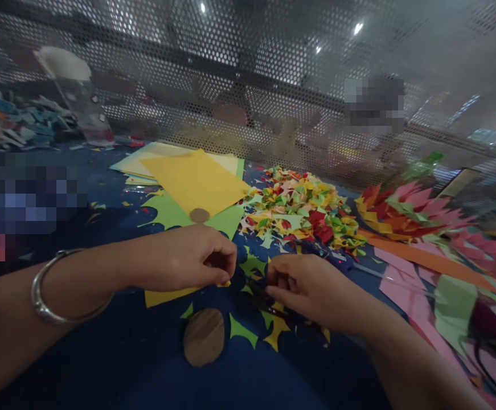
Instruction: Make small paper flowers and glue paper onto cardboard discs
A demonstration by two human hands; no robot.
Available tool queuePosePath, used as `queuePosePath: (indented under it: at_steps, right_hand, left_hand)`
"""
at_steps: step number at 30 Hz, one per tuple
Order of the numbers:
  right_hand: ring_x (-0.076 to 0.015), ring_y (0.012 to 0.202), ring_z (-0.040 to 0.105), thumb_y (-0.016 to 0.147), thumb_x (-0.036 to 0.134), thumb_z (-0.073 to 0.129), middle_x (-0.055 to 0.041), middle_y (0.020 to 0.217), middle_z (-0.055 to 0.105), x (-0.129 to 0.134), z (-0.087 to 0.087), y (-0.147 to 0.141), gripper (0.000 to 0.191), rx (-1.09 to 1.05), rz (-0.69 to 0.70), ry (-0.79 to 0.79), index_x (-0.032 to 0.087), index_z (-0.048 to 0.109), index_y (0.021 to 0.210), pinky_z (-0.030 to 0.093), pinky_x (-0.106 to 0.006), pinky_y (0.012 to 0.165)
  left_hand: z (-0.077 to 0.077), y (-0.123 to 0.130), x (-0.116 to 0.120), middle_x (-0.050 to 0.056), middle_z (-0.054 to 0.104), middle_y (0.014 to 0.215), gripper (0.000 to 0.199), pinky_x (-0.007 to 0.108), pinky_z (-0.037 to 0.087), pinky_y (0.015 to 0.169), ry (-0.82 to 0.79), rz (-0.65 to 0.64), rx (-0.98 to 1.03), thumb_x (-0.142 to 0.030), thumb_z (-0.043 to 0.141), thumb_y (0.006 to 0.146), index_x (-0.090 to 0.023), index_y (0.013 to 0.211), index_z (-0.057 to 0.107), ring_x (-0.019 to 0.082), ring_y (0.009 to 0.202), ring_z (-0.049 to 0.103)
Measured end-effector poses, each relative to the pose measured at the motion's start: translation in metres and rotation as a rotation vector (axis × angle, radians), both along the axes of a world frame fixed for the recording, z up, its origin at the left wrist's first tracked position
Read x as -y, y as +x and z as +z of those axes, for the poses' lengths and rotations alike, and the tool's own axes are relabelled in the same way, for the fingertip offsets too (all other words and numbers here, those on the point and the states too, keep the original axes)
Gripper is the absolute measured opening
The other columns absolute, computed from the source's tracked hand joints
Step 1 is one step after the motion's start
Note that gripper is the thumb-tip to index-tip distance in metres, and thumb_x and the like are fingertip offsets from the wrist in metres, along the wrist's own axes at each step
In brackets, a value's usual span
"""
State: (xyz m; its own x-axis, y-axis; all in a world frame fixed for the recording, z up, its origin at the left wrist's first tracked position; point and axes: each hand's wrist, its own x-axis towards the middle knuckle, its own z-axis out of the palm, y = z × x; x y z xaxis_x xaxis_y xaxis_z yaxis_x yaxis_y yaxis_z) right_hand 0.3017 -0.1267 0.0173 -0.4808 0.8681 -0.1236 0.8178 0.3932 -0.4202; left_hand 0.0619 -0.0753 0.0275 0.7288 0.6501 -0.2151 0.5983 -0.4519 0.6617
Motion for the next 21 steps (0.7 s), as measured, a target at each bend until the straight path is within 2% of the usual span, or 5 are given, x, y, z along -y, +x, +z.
queuePosePath:
  at_steps: [8, 11, 14, 17, 21]
  right_hand:
    - [-0.011, 0.054, 0.047, 0.089, 0.019, 0.055, 0.0023, 0.065, 0.058, -0.002, 0.0, 0.005, 0.014, 0.058, 0.051, -0.016, 0.02, 0.057, 0.076, 0.03, -0.024, 0.051]
    - [-0.0113, 0.055, 0.047, 0.089, 0.018, 0.055, 0.0018, 0.067, 0.058, -0.001, 0.003, 0.006, 0.013, 0.079, 0.059, 0.008, 0.02, 0.057, 0.076, 0.03, -0.024, 0.052]
    - [-0.0116, 0.056, 0.048, 0.09, 0.02, 0.055, 0.0015, 0.068, 0.059, 0.001, 0.007, 0.007, 0.014, 0.083, 0.05, 0.011, 0.02, 0.058, 0.077, 0.03, -0.025, 0.052]
    - [-0.0123, 0.057, 0.049, 0.091, 0.026, 0.058, 0.0015, 0.067, 0.06, 0.004, 0.01, 0.008, 0.015, 0.093, 0.042, -0.016, 0.021, 0.059, 0.078, 0.029, -0.025, 0.052]
    - [-0.0129, 0.059, 0.051, 0.09, 0.032, 0.063, 0.0025, 0.067, 0.061, 0.009, 0.013, 0.008, 0.016, 0.115, 0.071, -0.041, 0.021, 0.059, 0.078, 0.028, -0.026, 0.053]
  left_hand:
    - [-0.005, 0.005, 0.001, -0.001, 0.07, 0.068, 0.013, 0.024, 0.036, 0.052, 0.023, -0.034, -0.04, -0.027, 0.06, 0.08, -0.024, 0.073, 0.07, 0.015, 0.06, 0.06]
    - [-0.007, 0.008, 0.003, -0.001, 0.07, 0.073, 0.011, 0.025, 0.037, 0.056, 0.127, 0.012, -0.06, -0.027, 0.058, 0.081, -0.024, 0.078, 0.069, 0.016, 0.065, 0.061]
    - [-0.012, 0.01, 0.002, 0.002, 0.069, 0.089, 0.013, 0.026, 0.04, 0.064, 0.3, 0.05, -0.051, -0.024, 0.058, 0.081, -0.023, 0.09, 0.068, 0.018, 0.077, 0.061]
    - [-0.018, 0.01, -0.001, 0.004, 0.065, 0.099, 0.013, 0.027, 0.04, 0.069, 0.367, -0.002, -0.059, -0.021, 0.058, 0.082, -0.023, 0.093, 0.065, 0.019, 0.085, 0.06]
    - [-0.021, 0.011, -0.003, 0.003, 0.061, 0.096, 0.008, 0.026, 0.039, 0.069, 0.347, -0.08, -0.083, -0.017, 0.055, 0.086, -0.021, 0.086, 0.061, 0.018, 0.085, 0.057]
